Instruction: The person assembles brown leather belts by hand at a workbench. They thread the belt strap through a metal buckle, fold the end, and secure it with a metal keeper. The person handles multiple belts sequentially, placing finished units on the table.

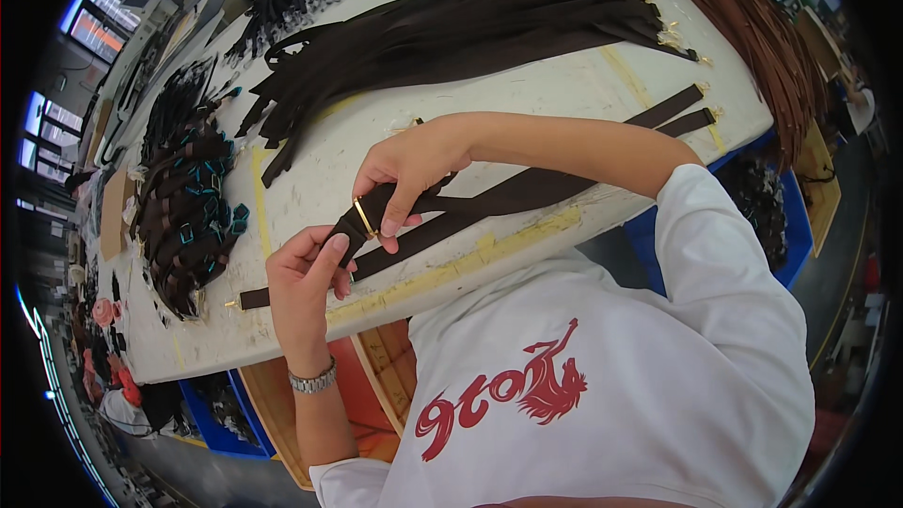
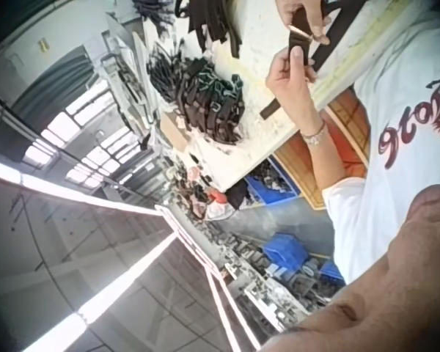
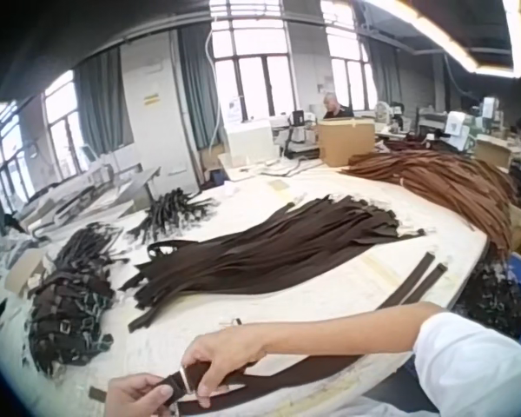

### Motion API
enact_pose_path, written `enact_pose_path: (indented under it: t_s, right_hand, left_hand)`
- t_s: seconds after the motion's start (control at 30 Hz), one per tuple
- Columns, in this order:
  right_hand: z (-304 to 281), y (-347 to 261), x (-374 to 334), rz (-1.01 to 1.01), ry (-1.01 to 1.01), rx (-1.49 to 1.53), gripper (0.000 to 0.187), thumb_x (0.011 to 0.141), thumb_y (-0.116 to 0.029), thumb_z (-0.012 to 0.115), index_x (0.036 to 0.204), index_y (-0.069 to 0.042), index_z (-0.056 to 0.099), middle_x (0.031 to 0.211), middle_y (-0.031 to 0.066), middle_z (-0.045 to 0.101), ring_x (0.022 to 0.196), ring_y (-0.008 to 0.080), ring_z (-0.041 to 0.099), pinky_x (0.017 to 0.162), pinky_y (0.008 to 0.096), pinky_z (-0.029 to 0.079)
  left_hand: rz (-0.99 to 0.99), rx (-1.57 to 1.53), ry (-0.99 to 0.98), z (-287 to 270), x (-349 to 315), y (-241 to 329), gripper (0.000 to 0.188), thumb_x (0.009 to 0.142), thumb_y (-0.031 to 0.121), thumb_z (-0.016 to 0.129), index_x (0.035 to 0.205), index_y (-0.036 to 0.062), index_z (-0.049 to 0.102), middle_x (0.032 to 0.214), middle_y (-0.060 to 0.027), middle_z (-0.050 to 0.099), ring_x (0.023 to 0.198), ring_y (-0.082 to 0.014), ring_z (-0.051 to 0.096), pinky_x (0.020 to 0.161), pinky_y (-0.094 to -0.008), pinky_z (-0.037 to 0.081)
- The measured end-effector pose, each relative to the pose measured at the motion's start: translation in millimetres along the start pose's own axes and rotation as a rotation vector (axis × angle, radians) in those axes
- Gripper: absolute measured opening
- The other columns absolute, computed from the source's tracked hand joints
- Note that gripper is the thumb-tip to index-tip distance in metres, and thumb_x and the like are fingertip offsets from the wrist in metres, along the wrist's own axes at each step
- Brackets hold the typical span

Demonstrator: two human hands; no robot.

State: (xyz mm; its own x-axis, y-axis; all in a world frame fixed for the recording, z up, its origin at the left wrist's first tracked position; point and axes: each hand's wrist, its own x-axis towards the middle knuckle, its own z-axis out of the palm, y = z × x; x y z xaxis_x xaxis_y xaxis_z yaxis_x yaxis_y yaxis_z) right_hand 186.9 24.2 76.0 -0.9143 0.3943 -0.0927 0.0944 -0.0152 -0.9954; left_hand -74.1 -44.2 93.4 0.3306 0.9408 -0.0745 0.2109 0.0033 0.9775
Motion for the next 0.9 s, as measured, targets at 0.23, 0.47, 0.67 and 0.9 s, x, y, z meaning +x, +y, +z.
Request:
enact_pose_path:
  t_s: [0.23,0.47,0.67,0.9]
  right_hand:
    - [5.3,-2.6,-3.8,0.153,0.078,0.045,0.026,0.102,-0.018,0.063,0.120,-0.001,0.071,0.104,0.0061,0.079,0.076,0.0060,0.058,0.059,0.0211,0.045]
    - [17.0,7.9,-7.2,-0.074,0.178,0.142,0.029,0.104,-0.014,0.059,0.126,0.001,0.070,0.105,0.0048,0.078,0.078,0.0070,0.058,0.069,0.0216,0.049]
    - [23.6,5.0,-13.3,-0.076,0.233,0.143,0.029,0.103,-0.014,0.059,0.126,0.002,0.069,0.103,0.0058,0.078,0.079,0.0077,0.060,0.070,0.0224,0.050]
    - [31.7,9.1,-12.7,-0.016,0.293,-0.033,0.028,0.100,-0.014,0.059,0.120,0.003,0.069,0.098,0.0085,0.079,0.079,0.0088,0.064,0.067,0.0230,0.049]
  left_hand:
    - [0.062,-0.041,0.171,4.1,-3.1,8.7,0.016,0.102,0.014,0.071,0.102,-0.0022,0.073,0.075,-0.0037,0.070,0.051,-0.0032,0.050,0.047,-0.0196,0.036]
    - [0.051,0.042,0.167,11.0,-4.2,14.9,0.018,0.103,0.016,0.070,0.099,-0.0012,0.073,0.074,-0.0033,0.071,0.051,-0.0025,0.050,0.047,-0.0194,0.035]
    - [0.035,0.034,0.133,20.2,-5.8,11.3,0.018,0.104,0.014,0.068,0.100,-0.0025,0.073,0.075,-0.0044,0.072,0.052,-0.0036,0.053,0.049,-0.0198,0.037]
    - [-0.021,0.078,0.029,25.4,-4.9,7.8,0.020,0.105,0.016,0.067,0.103,-0.0026,0.074,0.074,-0.0046,0.071,0.054,-0.0047,0.055,0.050,-0.0201,0.040]
